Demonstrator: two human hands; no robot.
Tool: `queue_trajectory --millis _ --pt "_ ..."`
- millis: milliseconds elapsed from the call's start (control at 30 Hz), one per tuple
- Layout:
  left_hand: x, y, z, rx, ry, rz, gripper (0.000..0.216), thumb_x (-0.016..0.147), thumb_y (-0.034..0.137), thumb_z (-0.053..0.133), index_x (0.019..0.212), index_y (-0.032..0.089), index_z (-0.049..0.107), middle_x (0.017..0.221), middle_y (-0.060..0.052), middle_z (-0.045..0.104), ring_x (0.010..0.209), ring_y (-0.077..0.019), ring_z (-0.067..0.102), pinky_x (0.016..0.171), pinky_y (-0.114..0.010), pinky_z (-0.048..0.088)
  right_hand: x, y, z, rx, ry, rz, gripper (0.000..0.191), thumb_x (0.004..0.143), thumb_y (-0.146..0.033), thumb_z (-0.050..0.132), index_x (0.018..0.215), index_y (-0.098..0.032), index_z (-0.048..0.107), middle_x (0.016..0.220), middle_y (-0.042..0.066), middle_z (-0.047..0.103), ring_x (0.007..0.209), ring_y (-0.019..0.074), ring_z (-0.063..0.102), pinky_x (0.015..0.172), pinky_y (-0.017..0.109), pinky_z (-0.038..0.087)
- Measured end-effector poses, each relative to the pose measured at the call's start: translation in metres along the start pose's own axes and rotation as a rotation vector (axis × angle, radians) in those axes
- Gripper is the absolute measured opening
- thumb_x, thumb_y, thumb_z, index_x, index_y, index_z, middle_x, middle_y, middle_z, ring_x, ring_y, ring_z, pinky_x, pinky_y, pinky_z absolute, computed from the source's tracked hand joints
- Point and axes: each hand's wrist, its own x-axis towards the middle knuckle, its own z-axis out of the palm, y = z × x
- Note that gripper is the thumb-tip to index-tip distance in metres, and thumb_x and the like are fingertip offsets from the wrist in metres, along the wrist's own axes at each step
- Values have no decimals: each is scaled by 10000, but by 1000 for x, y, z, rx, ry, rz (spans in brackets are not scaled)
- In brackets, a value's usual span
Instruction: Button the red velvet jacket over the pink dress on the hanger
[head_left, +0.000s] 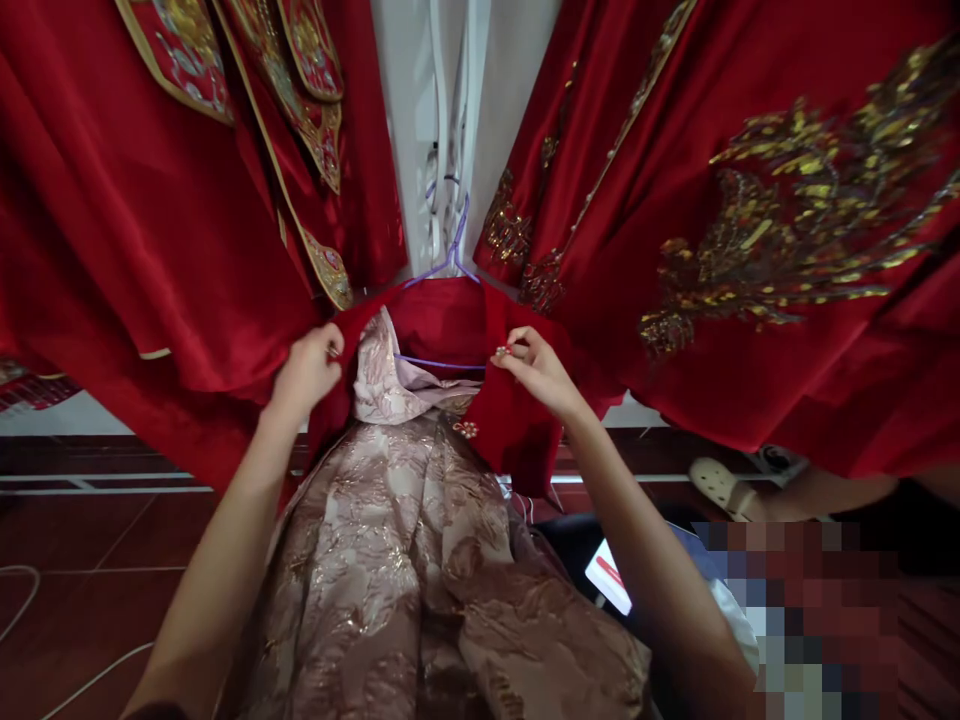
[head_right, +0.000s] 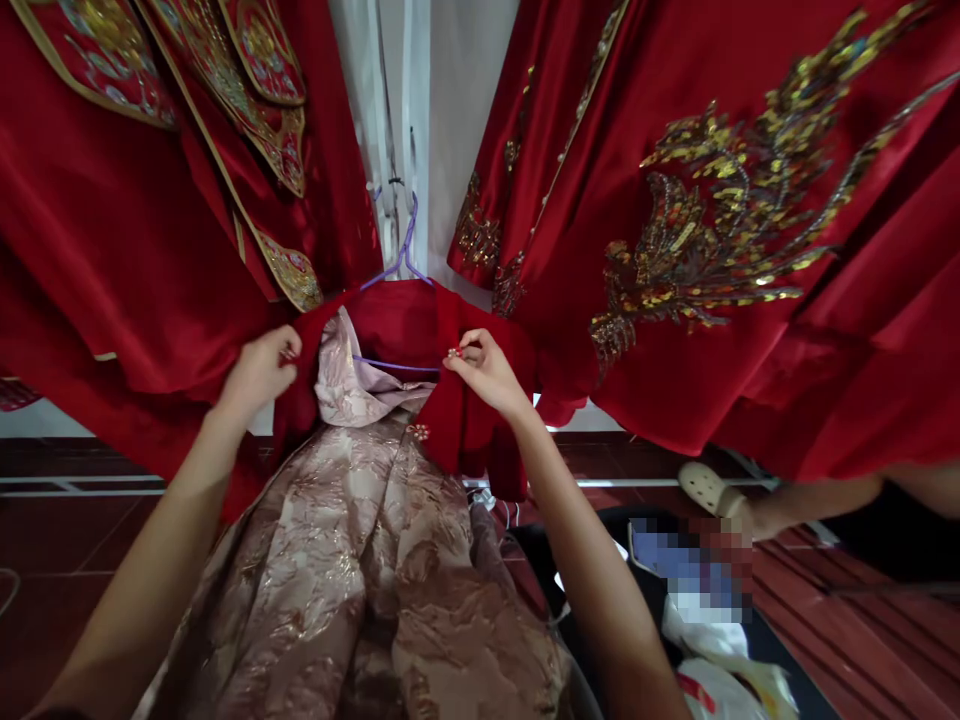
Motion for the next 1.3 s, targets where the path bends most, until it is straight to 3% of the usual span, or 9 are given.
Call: queue_trajectory --millis 67,133,267,400,533,700,800,1033,1300 --pt "12 -1 -6 -63 192 -171 224 612 33 488 764 197 503 688 4 536 630 -153 521 611 -241 378 0 3 3 -11 15 -14 370 684 -359 705 886 -246 416 686 -63 574 638 104 583 610 228 438" --pt "16 13 3 -162 272 -180 175 630 66 511 753 191 507 694 10 549 636 -141 526 623 -234 388 1 8 12 -64 -3 -81 338 722 -391 683 905 -246 439 717 -49 578 683 115 587 656 248 453" --pt "-2 64 45 -383 -32 54 129 655 103 553 731 198 511 667 32 568 625 -123 546 618 -220 403 -1 17 36 -207 81 -308 248 793 -416 631 842 -224 481 789 -14 553 740 116 554 750 276 461" --pt "-15 92 63 -495 230 -53 150 718 144 564 852 200 528 759 10 591 658 -121 556 639 -229 431 -5 17 49 -223 162 -353 229 826 -421 586 863 -227 472 889 9 535 771 115 556 710 257 481" --pt "-6 101 57 -519 436 -8 214 771 124 524 973 192 550 952 -44 593 764 -124 570 708 -239 458 0 13 52 -329 274 -318 477 701 -426 708 1052 -252 434 959 15 526 650 103 539 579 249 481" --pt "0 100 59 -348 252 135 163 785 168 569 936 209 613 882 -34 571 715 -147 573 705 -276 471 9 14 53 -656 322 -311 157 730 -287 658 845 -219 575 826 7 553 613 110 513 632 282 486" --pt "-4 95 64 -267 187 138 246 746 135 604 980 212 605 903 -45 544 733 -167 576 711 -305 483 7 14 49 -517 274 -288 120 743 -270 636 826 -207 576 826 13 599 698 131 576 635 270 503" --pt "-14 94 59 -472 121 223 410 756 114 590 1148 206 512 1020 -49 535 766 -114 578 760 -281 518 -3 8 43 -122 -163 -171 255 721 -359 709 900 -190 643 930 36 685 863 153 642 852 335 514" --pt "-22 96 60 -660 144 -9 346 759 153 618 1075 203 487 856 -13 633 730 -115 653 648 -220 542 -6 17 45 -30 -119 -108 312 748 -416 678 979 -217 609 944 29 658 900 156 636 735 306 580"
